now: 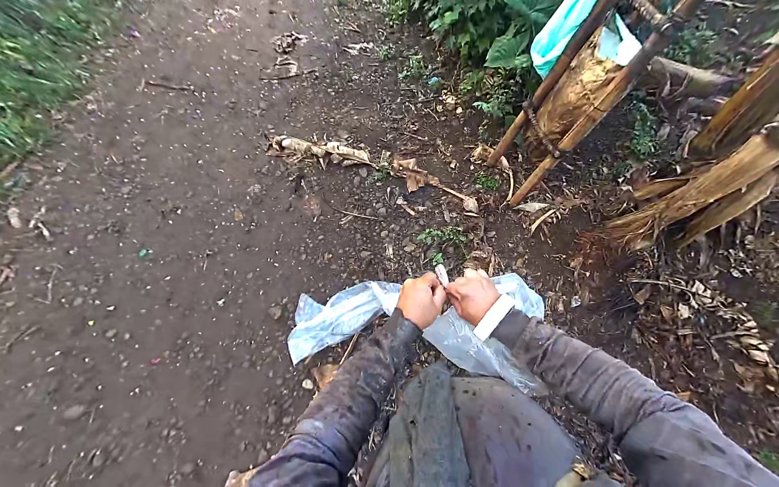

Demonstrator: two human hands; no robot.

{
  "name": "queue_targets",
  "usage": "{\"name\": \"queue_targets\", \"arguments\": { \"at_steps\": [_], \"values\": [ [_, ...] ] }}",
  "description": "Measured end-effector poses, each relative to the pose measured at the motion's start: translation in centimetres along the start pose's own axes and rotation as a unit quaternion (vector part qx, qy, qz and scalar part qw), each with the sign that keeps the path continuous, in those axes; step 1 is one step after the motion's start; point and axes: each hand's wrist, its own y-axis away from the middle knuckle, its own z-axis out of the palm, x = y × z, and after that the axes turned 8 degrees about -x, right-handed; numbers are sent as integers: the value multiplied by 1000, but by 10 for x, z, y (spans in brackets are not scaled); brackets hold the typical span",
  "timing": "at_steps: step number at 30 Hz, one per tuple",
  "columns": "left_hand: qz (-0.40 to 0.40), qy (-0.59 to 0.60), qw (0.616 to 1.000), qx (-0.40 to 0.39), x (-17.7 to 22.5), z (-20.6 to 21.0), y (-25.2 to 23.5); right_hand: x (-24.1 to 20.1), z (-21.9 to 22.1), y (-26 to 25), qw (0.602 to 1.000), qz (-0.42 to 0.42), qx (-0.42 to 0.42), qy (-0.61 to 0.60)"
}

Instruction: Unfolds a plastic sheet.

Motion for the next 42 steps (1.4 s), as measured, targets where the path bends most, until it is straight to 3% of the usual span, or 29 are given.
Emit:
{"name": "queue_targets", "arguments": {
  "at_steps": [2, 6, 11, 13, 15, 17, 19, 21, 22, 24, 26, 28, 30, 33, 36, 38, 42],
  "values": [
    [23, 43, 999, 4, -9, 3, -7, 19, -8, -1, 992, -3, -44, -120],
    [56, 87, 995, 16, -1, 3, -4, 39, -14, 7, 927, -57, -10, -370],
    [77, 56, 994, 57, 2, 15, -2, 38, -8, 13, 884, -64, -7, -463],
    [118, -2, 989, 84, 6, 14, -6, 40, -9, 17, 892, -82, -18, -445],
    [120, -72, 984, 107, 6, 4, -13, 50, -16, 24, 911, -103, -89, -390],
    [-2, -123, 986, 115, -10, -28, -22, 61, -20, 39, 923, -119, -181, -318],
    [-178, -120, 963, 162, -48, -88, -33, 77, -22, 53, 946, -83, -192, -246],
    [-309, -107, 936, 131, -83, -132, -34, 91, -31, 58, 966, 70, -131, -213],
    [-327, -125, 933, 87, -87, -136, -35, 102, -29, 52, 963, 138, -83, -215],
    [-227, -171, 958, 45, -59, -109, -34, 124, -29, 25, 950, 200, -4, -239],
    [-70, -149, 985, 46, -1, -47, -21, 122, -45, 1, 935, 202, -2, -290],
    [-67, -103, 991, -54, 61, -4, -11, 107, -61, -19, 927, 178, -4, -330],
    [-113, -111, 982, -106, 69, 12, -20, 95, -73, -21, 929, 154, -13, -338],
    [-175, -133, 976, -14, -6, -27, -39, 123, -78, -10, 981, 132, 14, -143],
    [-210, -144, 966, 40, -78, -99, -51, 168, -58, -1, 984, 158, 23, -76],
    [-188, -162, 968, 39, -79, -124, -54, 156, -51, -6, 984, 169, 9, -47],
    [-103, -146, 984, 12, -32, -142, -49, 84, -76, -3, 984, 176, -22, -6]
  ]
}}
